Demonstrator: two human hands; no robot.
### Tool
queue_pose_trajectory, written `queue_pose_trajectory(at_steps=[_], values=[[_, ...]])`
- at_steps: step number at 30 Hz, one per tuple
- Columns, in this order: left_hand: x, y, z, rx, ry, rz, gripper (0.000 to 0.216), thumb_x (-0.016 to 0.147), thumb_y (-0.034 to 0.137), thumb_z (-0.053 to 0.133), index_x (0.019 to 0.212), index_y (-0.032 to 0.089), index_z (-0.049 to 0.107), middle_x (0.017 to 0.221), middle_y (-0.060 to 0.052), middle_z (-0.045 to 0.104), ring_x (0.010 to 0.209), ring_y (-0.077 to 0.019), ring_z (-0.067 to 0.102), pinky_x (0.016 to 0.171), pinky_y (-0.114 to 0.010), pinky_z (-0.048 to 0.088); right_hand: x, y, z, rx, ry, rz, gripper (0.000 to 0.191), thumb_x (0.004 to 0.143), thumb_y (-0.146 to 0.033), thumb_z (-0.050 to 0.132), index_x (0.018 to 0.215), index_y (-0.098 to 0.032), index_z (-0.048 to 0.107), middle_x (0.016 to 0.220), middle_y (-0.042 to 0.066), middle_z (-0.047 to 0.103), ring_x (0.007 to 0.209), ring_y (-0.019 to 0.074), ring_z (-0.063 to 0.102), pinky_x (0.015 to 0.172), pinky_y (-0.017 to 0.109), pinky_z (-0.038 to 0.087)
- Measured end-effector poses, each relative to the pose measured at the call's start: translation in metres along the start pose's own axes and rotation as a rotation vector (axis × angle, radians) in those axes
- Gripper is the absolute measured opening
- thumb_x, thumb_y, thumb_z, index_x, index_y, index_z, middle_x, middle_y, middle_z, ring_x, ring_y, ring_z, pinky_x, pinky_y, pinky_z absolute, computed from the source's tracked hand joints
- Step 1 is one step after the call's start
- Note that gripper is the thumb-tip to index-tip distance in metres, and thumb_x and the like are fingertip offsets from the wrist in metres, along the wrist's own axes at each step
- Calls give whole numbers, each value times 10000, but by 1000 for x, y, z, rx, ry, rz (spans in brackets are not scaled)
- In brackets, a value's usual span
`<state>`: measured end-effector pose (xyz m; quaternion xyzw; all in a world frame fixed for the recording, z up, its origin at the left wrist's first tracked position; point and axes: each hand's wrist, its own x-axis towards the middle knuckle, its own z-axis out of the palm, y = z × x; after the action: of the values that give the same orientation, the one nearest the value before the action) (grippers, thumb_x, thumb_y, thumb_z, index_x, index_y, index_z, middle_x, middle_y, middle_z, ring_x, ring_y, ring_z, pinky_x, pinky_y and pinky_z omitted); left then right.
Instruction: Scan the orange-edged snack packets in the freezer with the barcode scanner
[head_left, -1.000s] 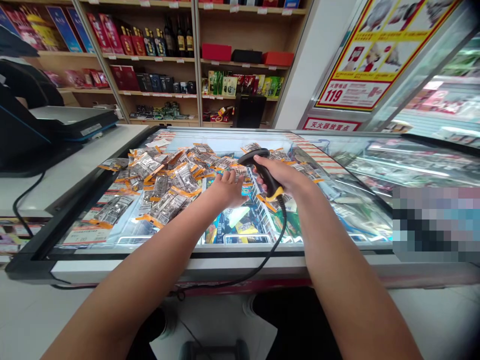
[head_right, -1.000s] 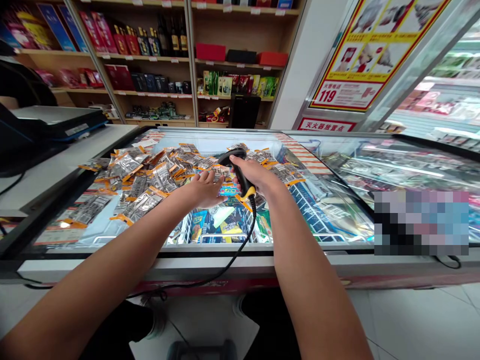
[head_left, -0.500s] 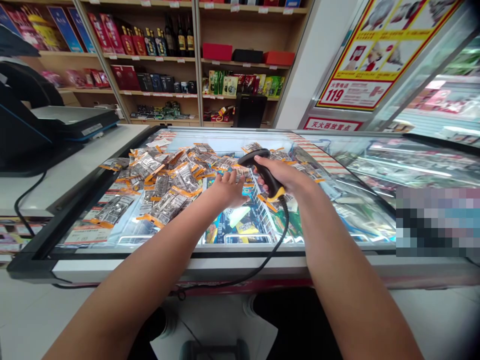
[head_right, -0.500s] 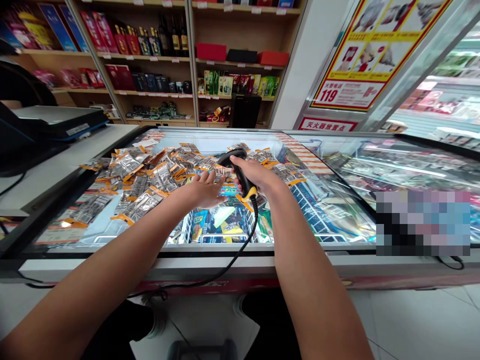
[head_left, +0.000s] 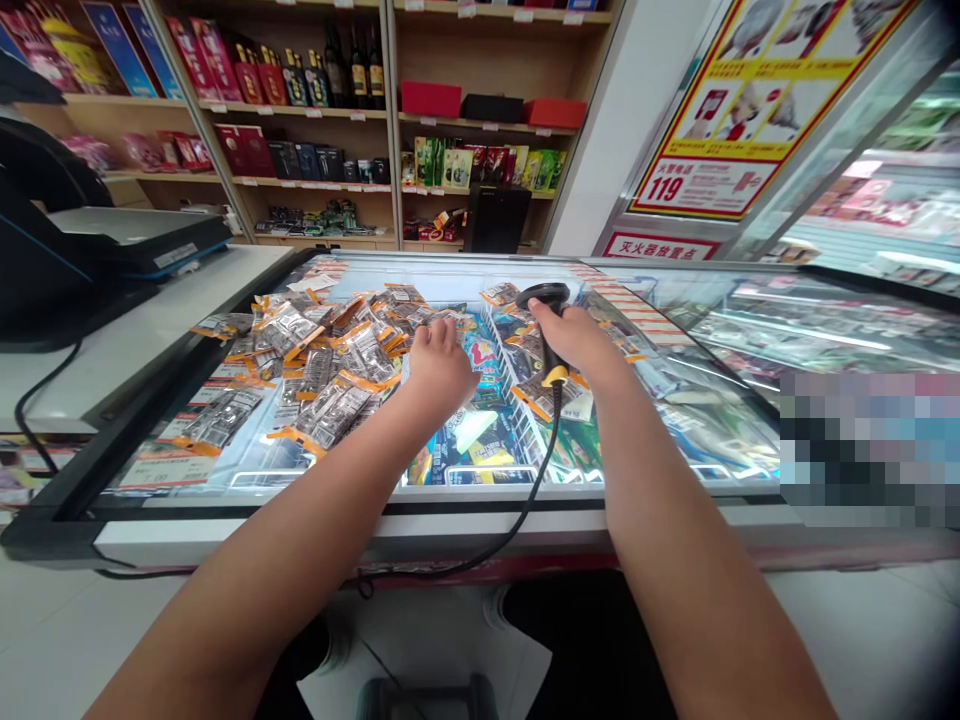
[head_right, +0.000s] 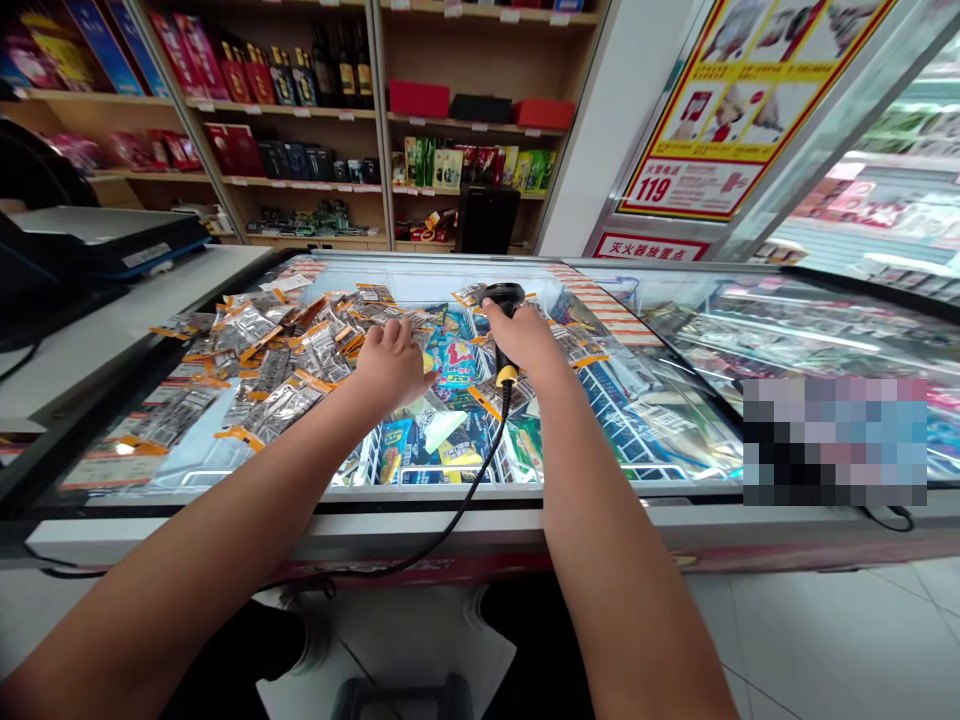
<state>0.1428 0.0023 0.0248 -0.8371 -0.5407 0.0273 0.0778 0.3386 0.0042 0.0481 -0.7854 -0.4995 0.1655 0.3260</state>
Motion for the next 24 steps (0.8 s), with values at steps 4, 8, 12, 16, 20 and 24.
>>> queue_pose_trajectory(at_steps=[4, 8, 12, 16, 20, 24], values=[[-1, -4, -1, 45, 56, -29, 564, 1032, 452, 491, 1405, 73, 681, 1585, -225, 493, 1446, -371, 421, 1162, -472, 356, 1, 1, 10, 3, -97, -16, 516, 962, -702, 593, 857, -209, 703, 886, 160, 740, 942, 358, 723, 882, 457, 562], [-1, 2, -1, -5, 100, 195, 583, 1021, 400, 493, 1507, 90, 580, 1644, -217, 443, 1463, -371, 432, 1174, -485, 370, -6, -7, 22, 414, -302, 8, 439, 1015, -620, 594, 835, -228, 673, 771, 77, 700, 735, 233, 694, 707, 341, 592], [5, 7, 5, -102, -4, 397, 740, 1038, 396, 435, 1723, 199, 235, 1754, -148, 326, 1561, -358, 350, 1230, -548, 333, -11, -17, 21, 742, -327, 81, 376, 1057, -547, 582, 866, -227, 630, 784, 53, 697, 661, 168, 672, 622, 275, 591], [16, -2, 14, -112, -81, 319, 726, 1065, 459, 363, 1735, 225, 216, 1813, -70, 206, 1635, -343, 235, 1305, -583, 221, -14, -19, 9, 736, -264, 135, 332, 1082, -500, 544, 914, -221, 612, 790, 62, 721, 627, 173, 679, 568, 289, 583], [25, -16, 18, -124, -104, 221, 726, 1078, 490, 311, 1742, 219, 200, 1822, -32, 149, 1666, -334, 152, 1332, -599, 153, -19, -15, -2, 642, -369, 145, 279, 1050, -469, 591, 902, -233, 581, 669, 35, 659, 494, 171, 595, 460, 302, 500], [26, -19, 17, -130, -126, 207, 738, 1079, 504, 295, 1747, 210, 182, 1824, -29, 114, 1667, -343, 144, 1333, -601, 165, -24, -13, -5, 473, -483, 139, 259, 964, -454, 692, 879, -246, 562, 632, 27, 626, 460, 166, 535, 421, 301, 433]])
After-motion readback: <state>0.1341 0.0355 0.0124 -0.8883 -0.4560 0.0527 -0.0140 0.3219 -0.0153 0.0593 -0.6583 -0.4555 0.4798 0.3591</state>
